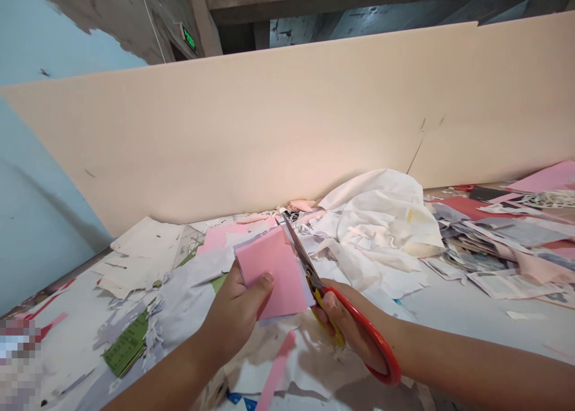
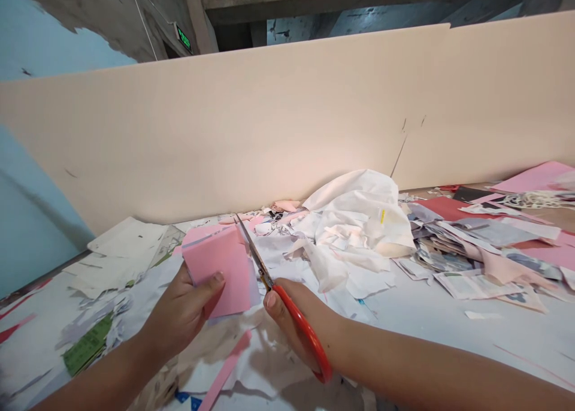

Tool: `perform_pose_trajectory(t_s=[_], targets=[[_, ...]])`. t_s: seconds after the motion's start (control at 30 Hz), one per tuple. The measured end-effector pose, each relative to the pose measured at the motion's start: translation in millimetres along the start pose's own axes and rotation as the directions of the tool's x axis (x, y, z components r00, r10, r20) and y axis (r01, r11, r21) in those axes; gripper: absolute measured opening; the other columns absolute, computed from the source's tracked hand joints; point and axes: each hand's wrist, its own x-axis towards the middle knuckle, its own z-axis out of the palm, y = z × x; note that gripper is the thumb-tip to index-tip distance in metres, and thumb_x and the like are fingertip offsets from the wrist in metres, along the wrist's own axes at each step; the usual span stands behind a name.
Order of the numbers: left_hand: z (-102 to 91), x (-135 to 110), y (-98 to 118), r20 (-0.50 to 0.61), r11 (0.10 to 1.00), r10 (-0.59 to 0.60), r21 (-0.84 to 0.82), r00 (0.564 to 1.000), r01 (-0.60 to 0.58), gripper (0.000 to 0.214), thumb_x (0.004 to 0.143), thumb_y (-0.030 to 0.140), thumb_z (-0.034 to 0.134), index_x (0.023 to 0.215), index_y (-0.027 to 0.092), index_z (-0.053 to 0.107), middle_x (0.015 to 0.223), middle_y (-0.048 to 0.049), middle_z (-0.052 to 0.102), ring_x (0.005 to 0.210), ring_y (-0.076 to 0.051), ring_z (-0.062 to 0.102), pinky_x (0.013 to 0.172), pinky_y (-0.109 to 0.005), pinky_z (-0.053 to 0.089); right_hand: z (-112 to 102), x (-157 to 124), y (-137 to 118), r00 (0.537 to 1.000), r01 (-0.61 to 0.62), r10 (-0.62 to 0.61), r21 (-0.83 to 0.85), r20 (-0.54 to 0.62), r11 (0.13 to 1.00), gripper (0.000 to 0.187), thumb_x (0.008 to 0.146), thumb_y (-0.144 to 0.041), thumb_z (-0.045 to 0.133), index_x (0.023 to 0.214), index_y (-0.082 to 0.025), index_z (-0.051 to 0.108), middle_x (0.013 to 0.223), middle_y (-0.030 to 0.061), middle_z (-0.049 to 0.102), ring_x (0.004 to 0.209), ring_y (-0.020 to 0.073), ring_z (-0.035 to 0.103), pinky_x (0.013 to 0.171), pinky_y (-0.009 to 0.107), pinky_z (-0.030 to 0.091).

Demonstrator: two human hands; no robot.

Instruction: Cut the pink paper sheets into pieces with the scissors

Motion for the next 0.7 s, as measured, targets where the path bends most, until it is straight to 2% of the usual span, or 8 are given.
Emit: perform_pose_trajectory(t_s=[0.17, 0.57, 0.7], targets=[[0.9, -0.3, -0.2, -0.023, 1.0, -0.003, 0.0, 1.0, 0.003, 0.051, 0.073, 0.035, 0.057, 0.119, 0.019, 0.042, 0.104, -0.0088, 0.061, 0.092, -0.023, 0.058, 0.078, -0.036, 0.044, 1.1, 0.4, -0.4, 1.0, 0.0, 0.0, -0.039, -0.013, 0.999, 0.055, 0.084, -0.057, 0.005, 0.062, -0.018, 0.036, 0.057, -0.0006, 0.039, 0.051, 0.0095, 0.033, 0.048, 0.023, 0.033], [0.2, -0.7, -1.4, -0.007, 1.0, 0.003, 0.029, 1.0, -0.003, 0.043, 0.074, 0.035, 0.055, 0.112, 0.017, 0.047, 0.103, -0.0101, 0.06, 0.092, -0.023, 0.057, 0.08, -0.037, 0.043, 3.8, 1.3, 2.6, 0.999, -0.028, 0.027, -0.066, -0.024, 0.997, 0.057, 0.083, -0.059, 0.005, 0.058, -0.018, 0.036, 0.056, -0.0003, 0.039, 0.05, 0.0096, 0.032, 0.049, 0.024, 0.032], [3.3, -1.4, 1.0, -0.05, 1.0, -0.015, 0.007, 0.999, 0.016, 0.049, 0.07, 0.036, 0.058, 0.112, 0.016, 0.047, 0.097, -0.0101, 0.063, 0.09, -0.025, 0.057, 0.078, -0.039, 0.044, 4.8, 2.2, 2.3, 1.0, -0.007, 0.006, -0.042, -0.025, 0.999, 0.059, 0.081, -0.061, 0.004, 0.057, -0.018, 0.036, 0.053, -0.0004, 0.039, 0.048, 0.0096, 0.031, 0.048, 0.024, 0.032]])
